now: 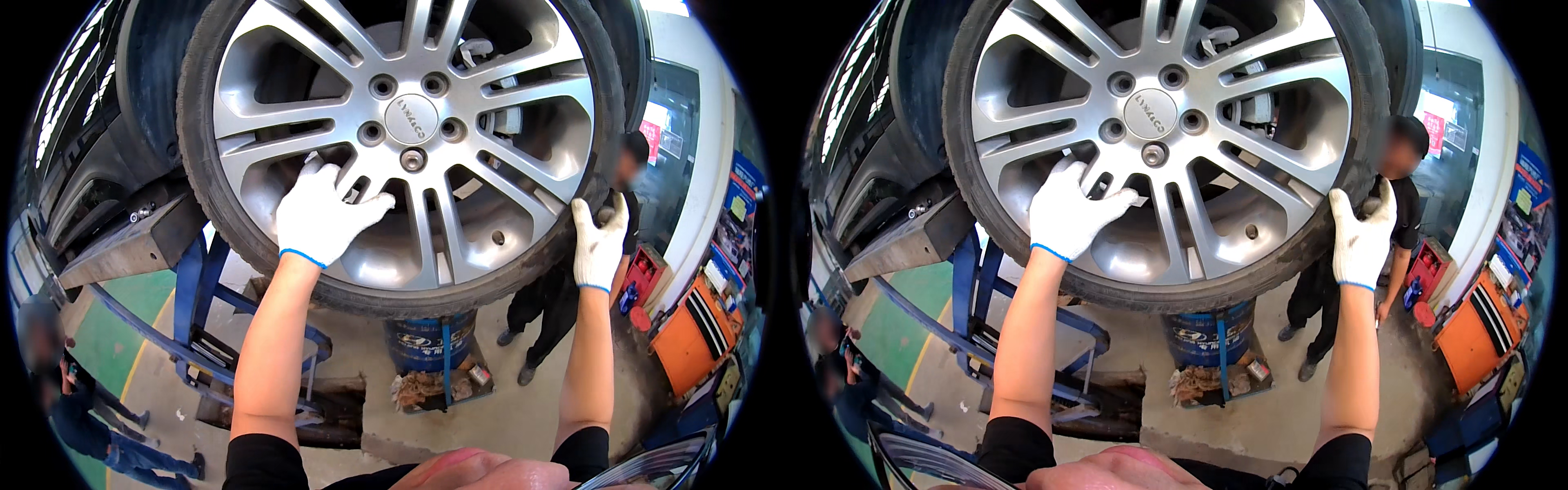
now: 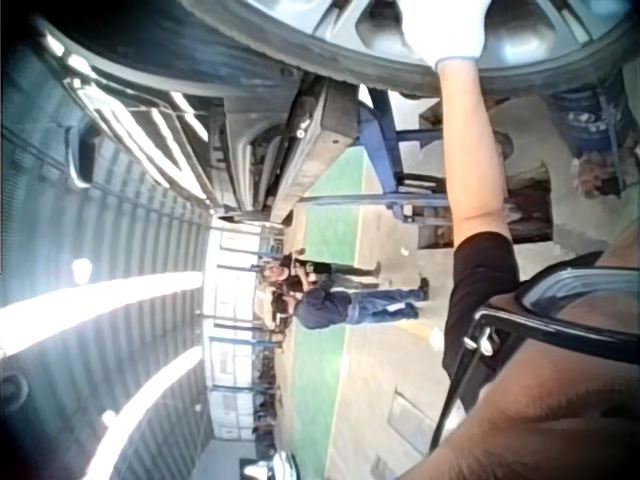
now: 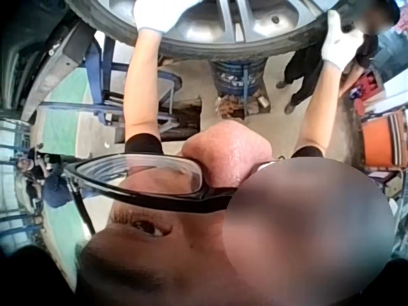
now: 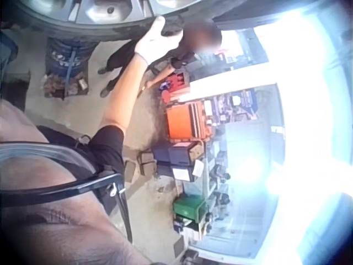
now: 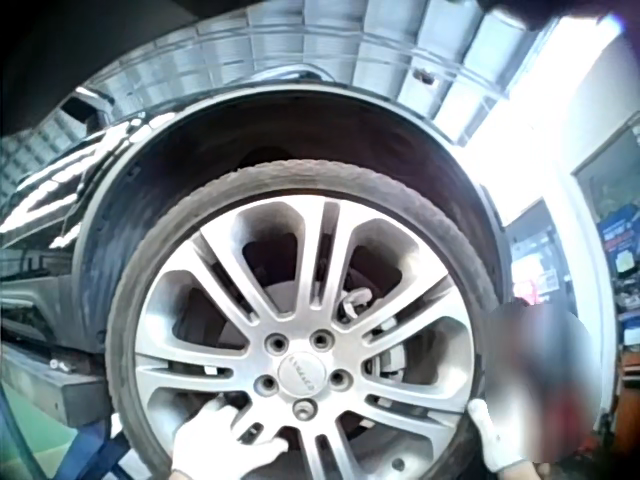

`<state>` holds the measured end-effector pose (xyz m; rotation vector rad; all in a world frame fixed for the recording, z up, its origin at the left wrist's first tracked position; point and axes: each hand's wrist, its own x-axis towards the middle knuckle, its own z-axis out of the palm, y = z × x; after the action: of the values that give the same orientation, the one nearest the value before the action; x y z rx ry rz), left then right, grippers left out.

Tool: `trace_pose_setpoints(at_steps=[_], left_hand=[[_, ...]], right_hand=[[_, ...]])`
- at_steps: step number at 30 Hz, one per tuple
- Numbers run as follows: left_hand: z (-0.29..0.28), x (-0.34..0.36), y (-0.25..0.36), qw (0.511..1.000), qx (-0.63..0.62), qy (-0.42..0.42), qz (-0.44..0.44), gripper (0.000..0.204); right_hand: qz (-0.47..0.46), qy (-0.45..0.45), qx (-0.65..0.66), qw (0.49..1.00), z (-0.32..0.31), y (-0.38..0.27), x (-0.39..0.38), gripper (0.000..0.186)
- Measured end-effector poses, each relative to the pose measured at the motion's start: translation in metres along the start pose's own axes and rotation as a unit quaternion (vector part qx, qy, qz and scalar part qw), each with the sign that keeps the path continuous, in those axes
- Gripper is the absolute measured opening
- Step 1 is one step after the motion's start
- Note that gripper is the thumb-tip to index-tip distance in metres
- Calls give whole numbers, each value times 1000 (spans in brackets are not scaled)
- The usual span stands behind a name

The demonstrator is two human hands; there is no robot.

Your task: The person lifts a car tire and mounts it onto the wheel hub of a vehicle raised on a lift. They hand-tighten the lug nuts, then use a cordless impact wrench to secure them. Finally, they walk to a tool cart and wipe their hands with a cloth.

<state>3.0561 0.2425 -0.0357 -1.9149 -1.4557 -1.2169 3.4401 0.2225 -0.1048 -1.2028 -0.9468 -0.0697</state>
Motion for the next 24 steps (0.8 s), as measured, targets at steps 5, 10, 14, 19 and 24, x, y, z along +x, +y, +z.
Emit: trace_pose_setpoints(at_steps=[5,10,14,19,24], left_hand=[[-3,4,9,999,-6,-40,-23,72],[-2,2,3,998,-37,-37,-22,67],[2,3,3,999,-32,-35,-12,68],[-4,3,1,998,-28,-52,-15,66],[6,-4,2,999,-38,-13,-5,65]], right_hand=[[-22,-5,93,995,7,26,12,65],[-35,35,65,997,17,25,8,63],[-62,41,197,978,29,49,22,56],[-71,45,225,971,33,46,17,56],[-41,32,189,981,39,42,29,56]])
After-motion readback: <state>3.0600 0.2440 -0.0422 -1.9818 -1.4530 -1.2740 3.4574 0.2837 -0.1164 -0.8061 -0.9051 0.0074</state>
